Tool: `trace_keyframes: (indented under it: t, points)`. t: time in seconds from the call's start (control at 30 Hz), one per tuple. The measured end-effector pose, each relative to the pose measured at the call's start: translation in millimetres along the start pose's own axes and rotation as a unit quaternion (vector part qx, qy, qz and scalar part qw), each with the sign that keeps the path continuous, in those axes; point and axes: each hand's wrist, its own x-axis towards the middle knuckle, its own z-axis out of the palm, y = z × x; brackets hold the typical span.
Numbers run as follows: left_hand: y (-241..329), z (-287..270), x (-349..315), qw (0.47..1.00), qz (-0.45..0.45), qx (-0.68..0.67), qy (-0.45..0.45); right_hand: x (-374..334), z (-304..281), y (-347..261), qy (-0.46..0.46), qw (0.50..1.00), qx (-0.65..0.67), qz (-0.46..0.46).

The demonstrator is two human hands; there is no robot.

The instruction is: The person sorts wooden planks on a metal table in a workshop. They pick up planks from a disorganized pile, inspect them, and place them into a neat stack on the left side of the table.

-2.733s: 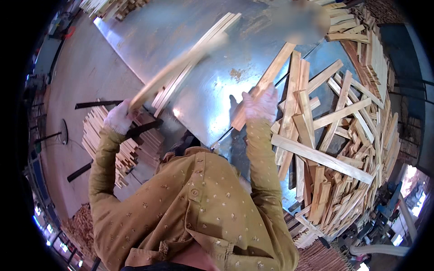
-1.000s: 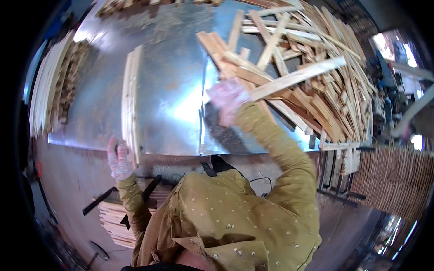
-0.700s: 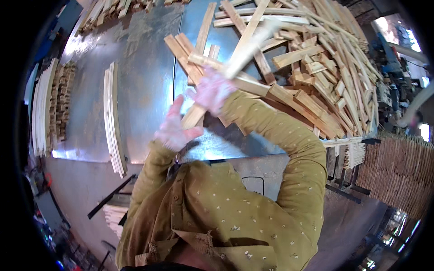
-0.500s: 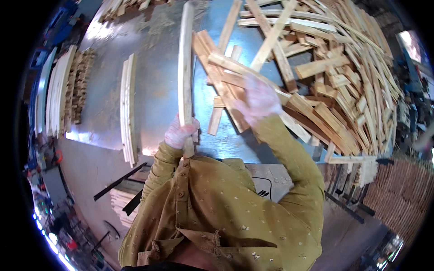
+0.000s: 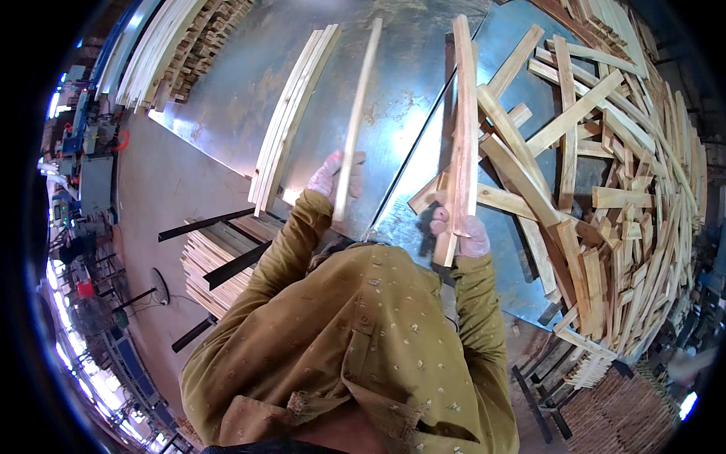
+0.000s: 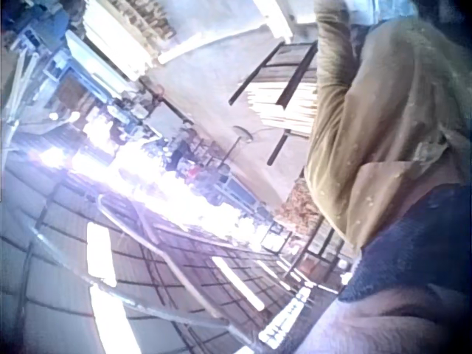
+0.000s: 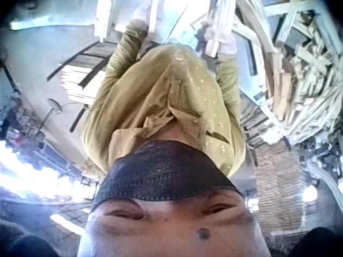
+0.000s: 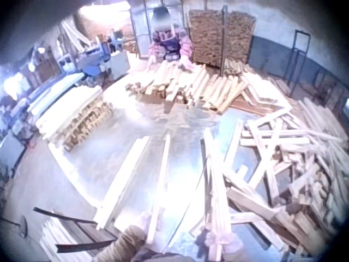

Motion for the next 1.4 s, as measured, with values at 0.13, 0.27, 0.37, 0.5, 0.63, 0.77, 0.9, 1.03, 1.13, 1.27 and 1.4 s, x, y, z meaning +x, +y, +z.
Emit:
trace_keyframes:
  t: [0.13, 0.27, 0.37, 0.5, 0.63, 0.77, 0.9, 1.03, 1.13, 1.27, 1.4]
  points:
    - [43, 72, -38, 0.781, 0.055, 0.547, 0.298, 20, 43, 31, -0.047, 0.981, 0.158, -0.099]
    - [58, 4, -53, 0.534, 0.149, 0.707, 0.44, 39, 65, 40, -0.071, 0.979, 0.175, -0.074]
    - [82, 0, -68, 0.277, 0.178, 0.825, 0.459, 40, 67, 34, -0.101, 0.978, 0.178, -0.046]
    - [35, -38, -42, 0.931, 0.294, 0.17, 0.136, 45, 80, 40, -0.076, 0.993, 0.085, 0.001]
    - [-25, 79, -34, 0.941, 0.012, 0.338, 0.032, 59, 28, 49, 0.032, 0.999, -0.011, -0.001]
    - [-46, 68, -6, 0.98, -0.057, 0.167, 0.095, 38, 33, 39, 0.156, 0.964, -0.208, -0.059]
    - [-14, 13, -12, 0.989, -0.095, -0.082, -0.072, -14, -20, -20, 0.346, 0.32, -0.879, -0.069]
    - [1, 80, -56, 0.994, -0.028, -0.079, -0.065, -33, -16, -59, 0.319, 0.084, -0.94, -0.089]
    - [12, 59, -83, 0.994, -0.057, 0.054, -0.081, -14, -18, -78, 0.338, 0.074, -0.938, -0.014]
    - [-2, 29, -106, 0.986, -0.083, 0.145, 0.002, 0, -31, -91, 0.327, 0.07, -0.942, -0.003]
    - [4, 53, -102, 0.966, -0.071, 0.244, 0.04, 31, -28, -106, 0.31, 0.157, -0.931, -0.114]
